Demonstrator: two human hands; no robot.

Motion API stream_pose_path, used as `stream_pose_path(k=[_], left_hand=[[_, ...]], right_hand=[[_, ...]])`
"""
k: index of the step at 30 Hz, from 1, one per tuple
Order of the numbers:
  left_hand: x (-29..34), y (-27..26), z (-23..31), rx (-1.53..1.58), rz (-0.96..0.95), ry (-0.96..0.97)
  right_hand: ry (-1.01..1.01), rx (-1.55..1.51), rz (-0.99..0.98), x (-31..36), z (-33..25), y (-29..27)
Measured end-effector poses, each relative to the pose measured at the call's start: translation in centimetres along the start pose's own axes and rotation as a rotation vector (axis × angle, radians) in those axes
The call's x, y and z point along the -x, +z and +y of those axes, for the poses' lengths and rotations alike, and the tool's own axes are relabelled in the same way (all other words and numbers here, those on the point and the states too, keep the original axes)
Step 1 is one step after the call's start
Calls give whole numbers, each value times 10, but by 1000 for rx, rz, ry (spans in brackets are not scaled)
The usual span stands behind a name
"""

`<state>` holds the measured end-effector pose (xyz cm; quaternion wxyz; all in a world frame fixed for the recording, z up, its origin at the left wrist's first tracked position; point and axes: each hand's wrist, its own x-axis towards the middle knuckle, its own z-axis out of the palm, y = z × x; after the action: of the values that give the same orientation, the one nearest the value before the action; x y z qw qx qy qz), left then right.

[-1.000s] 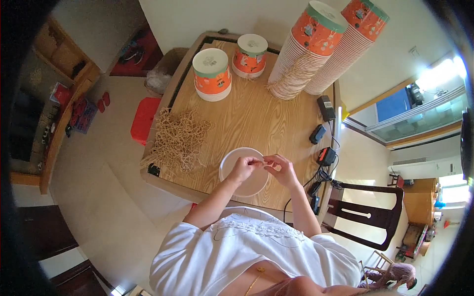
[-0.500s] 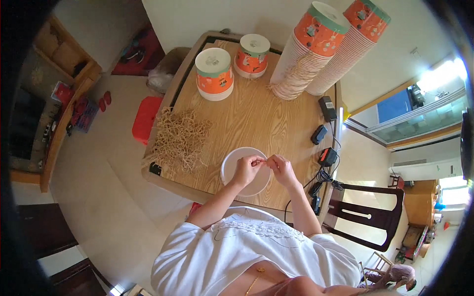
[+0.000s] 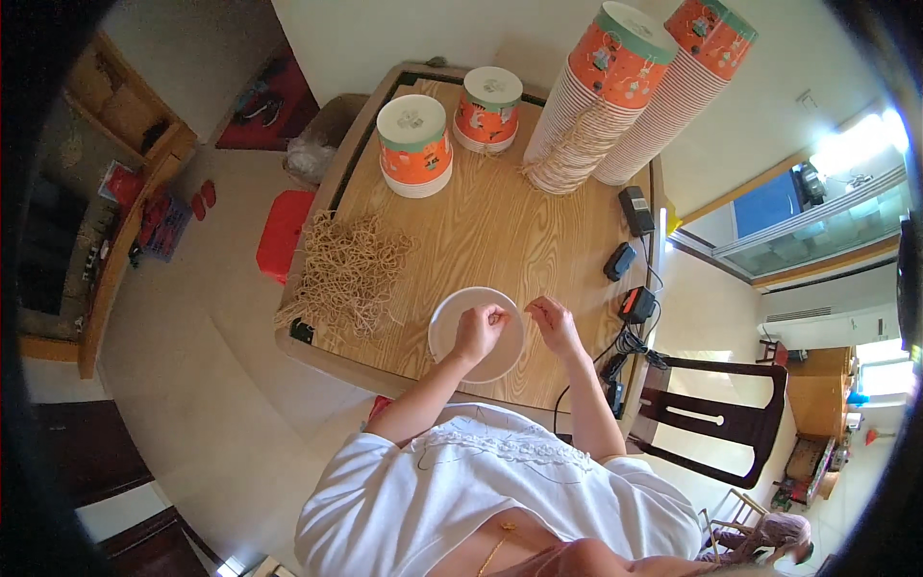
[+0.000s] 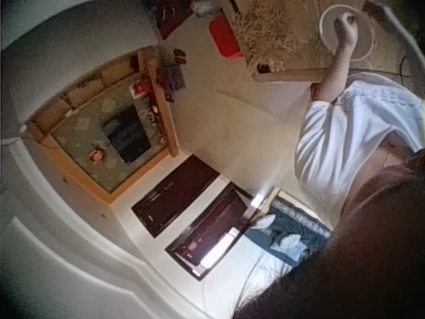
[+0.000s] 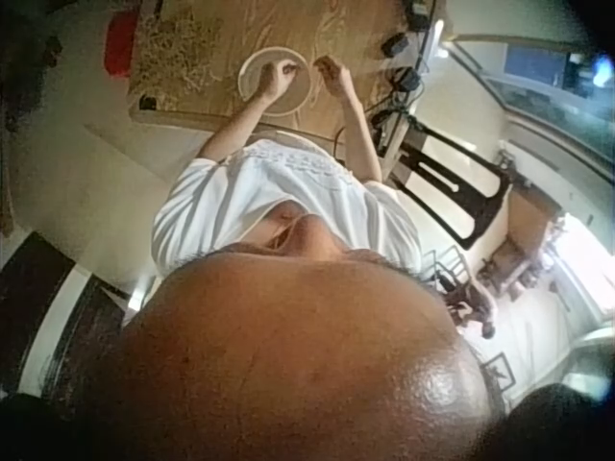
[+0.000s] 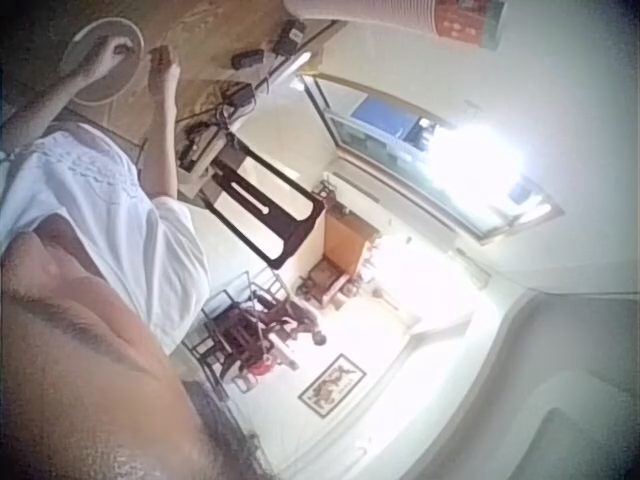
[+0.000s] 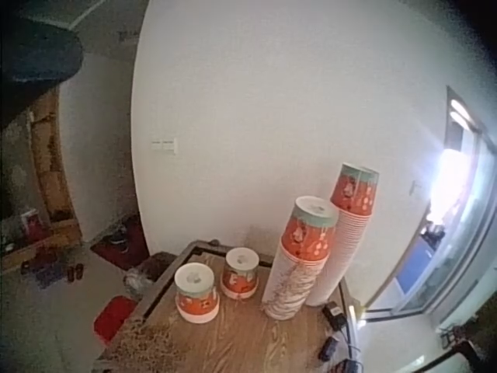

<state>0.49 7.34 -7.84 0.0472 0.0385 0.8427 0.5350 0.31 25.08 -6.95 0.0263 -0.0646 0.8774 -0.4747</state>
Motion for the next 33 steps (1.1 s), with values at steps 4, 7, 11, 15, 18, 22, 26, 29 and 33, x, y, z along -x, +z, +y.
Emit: stream_pose_path(k=[4, 7, 11, 15, 18, 22, 26, 29, 33], left_hand=[[0, 5, -4, 70, 55, 59], [0, 9, -5, 67, 52, 49], [-1, 15, -10, 38, 58, 54], [-3, 17, -8, 8, 67, 66], [-4, 18, -9, -23, 68, 84], [-3, 20, -14, 124, 41, -7], [-3, 14, -25, 264, 65, -81], [-4, -14, 3, 724, -209, -534], [-3, -20, 12, 815, -284, -562]], right_hand=[[44, -5, -27, 1, -7, 0], [39, -9, -61, 0, -12, 0], [57, -25, -109, 1, -11, 2], [50, -19, -125, 0, -5, 3], [41, 3, -118, -1, -5, 3], [107, -15, -102, 0, -2, 6], [52, -118, -4, 1, -20, 2], [-64, -226, -16, 3, -41, -2], [-119, -255, -48, 1, -36, 2]])
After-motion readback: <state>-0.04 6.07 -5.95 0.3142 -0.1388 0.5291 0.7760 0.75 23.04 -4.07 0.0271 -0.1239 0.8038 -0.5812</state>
